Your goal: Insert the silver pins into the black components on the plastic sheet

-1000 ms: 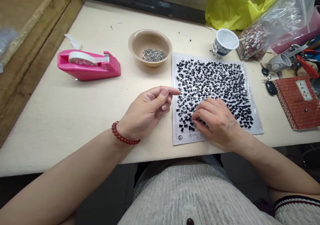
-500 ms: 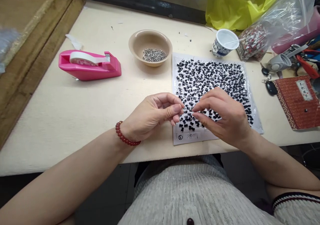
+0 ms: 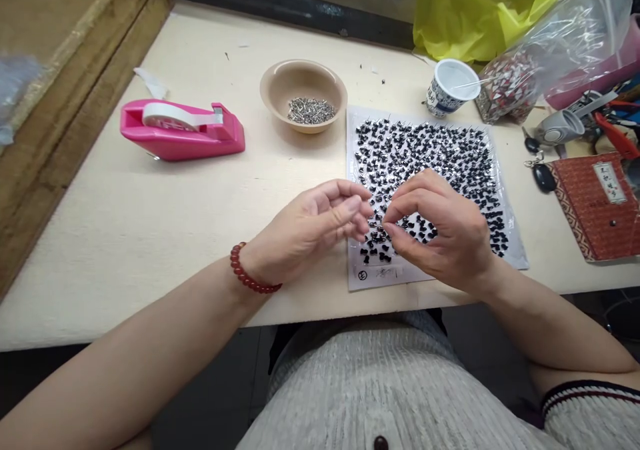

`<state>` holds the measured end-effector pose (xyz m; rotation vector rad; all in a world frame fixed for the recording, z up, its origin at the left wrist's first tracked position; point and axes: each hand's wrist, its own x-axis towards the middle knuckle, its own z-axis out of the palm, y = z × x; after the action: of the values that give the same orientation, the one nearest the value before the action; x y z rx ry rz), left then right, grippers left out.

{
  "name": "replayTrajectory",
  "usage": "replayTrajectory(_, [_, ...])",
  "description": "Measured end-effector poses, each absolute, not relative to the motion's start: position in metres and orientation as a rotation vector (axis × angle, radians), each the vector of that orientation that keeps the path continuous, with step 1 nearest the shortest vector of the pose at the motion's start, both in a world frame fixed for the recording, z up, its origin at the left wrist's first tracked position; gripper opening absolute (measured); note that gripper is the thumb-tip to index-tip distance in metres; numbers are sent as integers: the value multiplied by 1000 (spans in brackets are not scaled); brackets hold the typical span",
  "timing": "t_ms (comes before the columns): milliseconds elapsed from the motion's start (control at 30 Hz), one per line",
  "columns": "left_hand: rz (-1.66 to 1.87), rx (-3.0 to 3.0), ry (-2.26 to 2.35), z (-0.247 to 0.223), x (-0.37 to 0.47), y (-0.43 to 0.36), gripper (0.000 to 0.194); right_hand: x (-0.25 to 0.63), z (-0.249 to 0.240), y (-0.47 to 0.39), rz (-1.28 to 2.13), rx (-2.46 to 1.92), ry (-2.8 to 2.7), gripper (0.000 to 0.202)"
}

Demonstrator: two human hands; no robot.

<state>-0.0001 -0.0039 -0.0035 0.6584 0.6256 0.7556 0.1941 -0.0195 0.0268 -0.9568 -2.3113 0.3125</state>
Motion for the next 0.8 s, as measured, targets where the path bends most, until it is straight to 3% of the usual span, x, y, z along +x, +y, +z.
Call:
replayTrajectory(167, [944,626,739,-2,2,-2,21,203,15,-28,187,-1091,-2520,9])
replayTrajectory(533, [828,627,766,-2,0,0,10,198,9,-28,92,-1144,-2588,13])
replayTrajectory(800, [848,697,730,-5,-1,-1,27,198,9,-28,157,-1175,-2580,15])
